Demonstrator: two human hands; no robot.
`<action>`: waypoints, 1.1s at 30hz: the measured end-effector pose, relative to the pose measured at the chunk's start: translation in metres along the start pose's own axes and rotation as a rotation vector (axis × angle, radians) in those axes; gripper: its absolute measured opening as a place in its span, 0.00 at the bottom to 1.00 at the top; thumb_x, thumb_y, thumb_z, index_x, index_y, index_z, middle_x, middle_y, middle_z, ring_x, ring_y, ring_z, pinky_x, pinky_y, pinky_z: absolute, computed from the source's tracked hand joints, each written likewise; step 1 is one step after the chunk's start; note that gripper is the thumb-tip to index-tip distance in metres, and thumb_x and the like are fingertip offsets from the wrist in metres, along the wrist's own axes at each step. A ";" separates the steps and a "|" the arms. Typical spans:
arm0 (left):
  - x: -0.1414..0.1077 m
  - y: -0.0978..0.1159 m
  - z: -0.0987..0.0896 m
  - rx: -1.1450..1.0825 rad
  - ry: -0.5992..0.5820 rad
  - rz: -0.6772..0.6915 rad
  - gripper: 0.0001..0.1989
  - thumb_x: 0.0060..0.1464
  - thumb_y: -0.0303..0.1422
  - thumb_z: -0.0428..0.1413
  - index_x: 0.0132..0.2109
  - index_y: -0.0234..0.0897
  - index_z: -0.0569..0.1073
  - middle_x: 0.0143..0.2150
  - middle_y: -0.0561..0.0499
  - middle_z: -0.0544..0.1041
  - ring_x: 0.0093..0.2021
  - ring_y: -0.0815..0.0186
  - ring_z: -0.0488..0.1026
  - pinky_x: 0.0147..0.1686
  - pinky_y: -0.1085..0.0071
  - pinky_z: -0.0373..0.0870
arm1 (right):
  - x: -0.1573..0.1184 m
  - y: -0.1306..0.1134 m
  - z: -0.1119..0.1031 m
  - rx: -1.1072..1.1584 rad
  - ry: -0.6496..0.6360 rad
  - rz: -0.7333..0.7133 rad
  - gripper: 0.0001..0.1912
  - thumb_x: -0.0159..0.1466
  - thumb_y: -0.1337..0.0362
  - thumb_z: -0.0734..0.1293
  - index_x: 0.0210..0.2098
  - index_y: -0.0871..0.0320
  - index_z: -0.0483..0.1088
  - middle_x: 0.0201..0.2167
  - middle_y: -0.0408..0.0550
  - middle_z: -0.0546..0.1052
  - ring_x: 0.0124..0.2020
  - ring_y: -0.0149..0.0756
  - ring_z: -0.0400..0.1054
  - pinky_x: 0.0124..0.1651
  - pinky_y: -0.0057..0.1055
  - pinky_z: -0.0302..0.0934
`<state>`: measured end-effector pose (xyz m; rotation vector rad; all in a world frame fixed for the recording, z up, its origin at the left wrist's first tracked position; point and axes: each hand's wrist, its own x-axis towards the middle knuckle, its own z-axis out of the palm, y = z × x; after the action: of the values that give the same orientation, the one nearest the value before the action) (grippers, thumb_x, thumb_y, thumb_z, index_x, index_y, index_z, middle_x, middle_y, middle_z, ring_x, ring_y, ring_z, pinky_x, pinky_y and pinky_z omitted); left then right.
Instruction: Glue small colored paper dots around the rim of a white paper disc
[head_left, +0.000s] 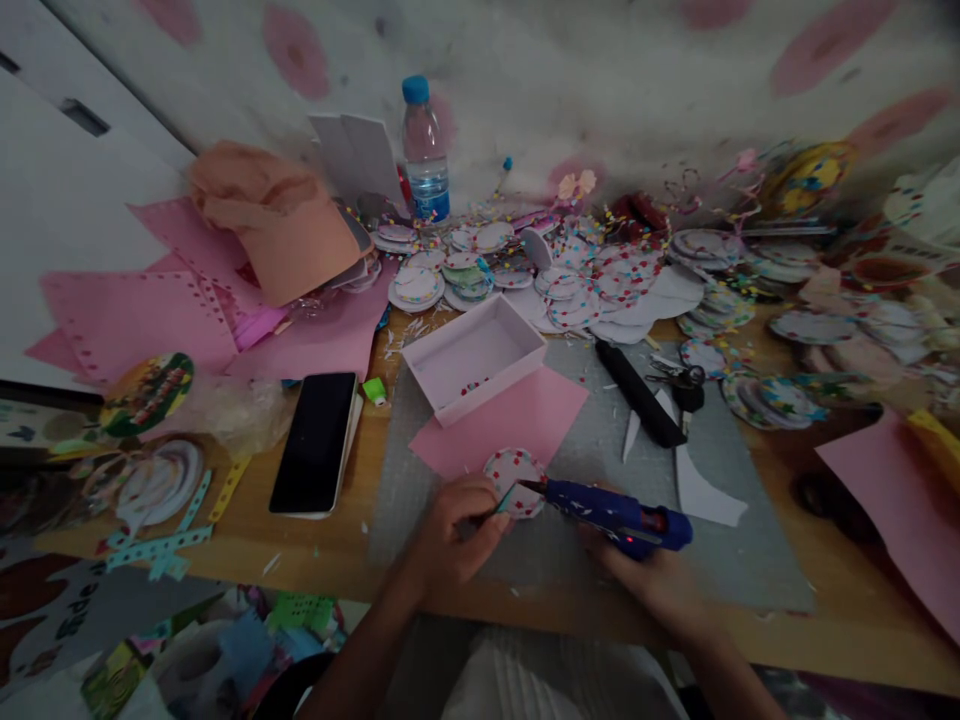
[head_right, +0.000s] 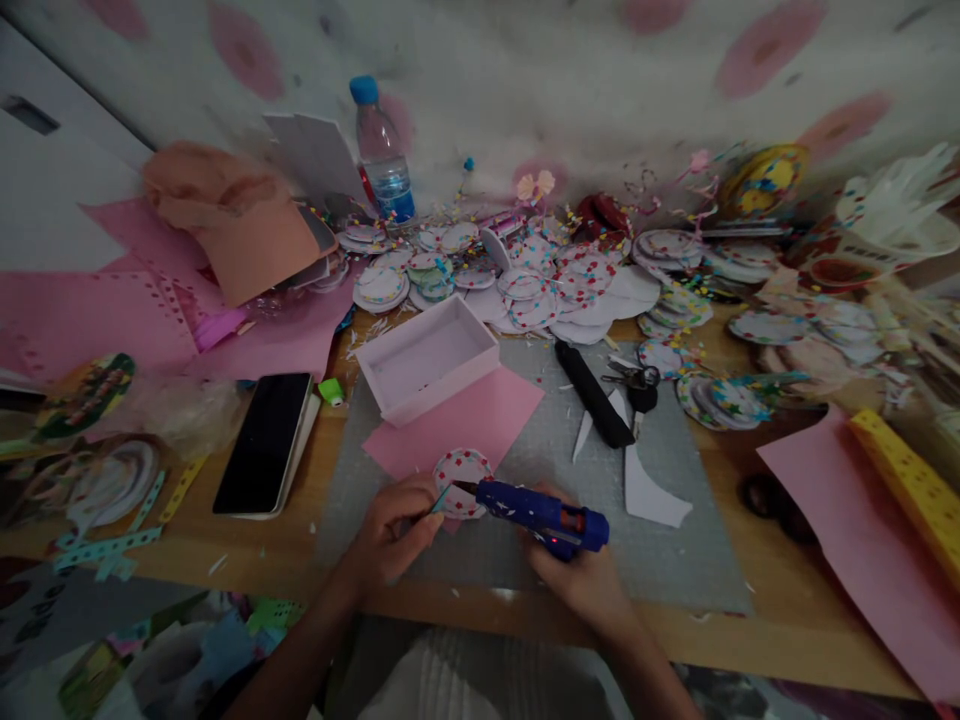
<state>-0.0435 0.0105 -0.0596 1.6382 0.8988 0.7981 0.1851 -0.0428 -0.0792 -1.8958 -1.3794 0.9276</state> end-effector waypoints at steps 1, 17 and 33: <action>0.000 0.000 0.000 0.000 0.002 -0.005 0.18 0.59 0.31 0.48 0.22 0.37 0.54 0.23 0.54 0.58 0.28 0.68 0.60 0.29 0.69 0.54 | 0.000 0.000 0.000 0.027 -0.009 -0.004 0.21 0.54 0.50 0.64 0.41 0.56 0.73 0.33 0.47 0.79 0.34 0.43 0.74 0.36 0.36 0.70; 0.002 0.003 0.000 0.011 0.011 0.011 0.17 0.58 0.31 0.48 0.22 0.37 0.54 0.22 0.54 0.57 0.26 0.68 0.58 0.27 0.69 0.52 | 0.000 -0.009 -0.002 0.081 -0.101 0.040 0.17 0.54 0.53 0.65 0.39 0.56 0.73 0.34 0.47 0.79 0.34 0.43 0.74 0.39 0.36 0.70; 0.003 0.003 0.000 0.017 0.015 -0.001 0.17 0.58 0.32 0.48 0.21 0.37 0.57 0.22 0.53 0.59 0.27 0.67 0.60 0.28 0.69 0.55 | -0.001 -0.002 0.002 0.129 -0.073 0.004 0.18 0.54 0.53 0.65 0.41 0.55 0.73 0.37 0.48 0.80 0.39 0.45 0.75 0.44 0.37 0.70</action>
<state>-0.0420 0.0128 -0.0563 1.6481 0.9189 0.8050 0.1824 -0.0435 -0.0785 -1.7848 -1.3246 1.0706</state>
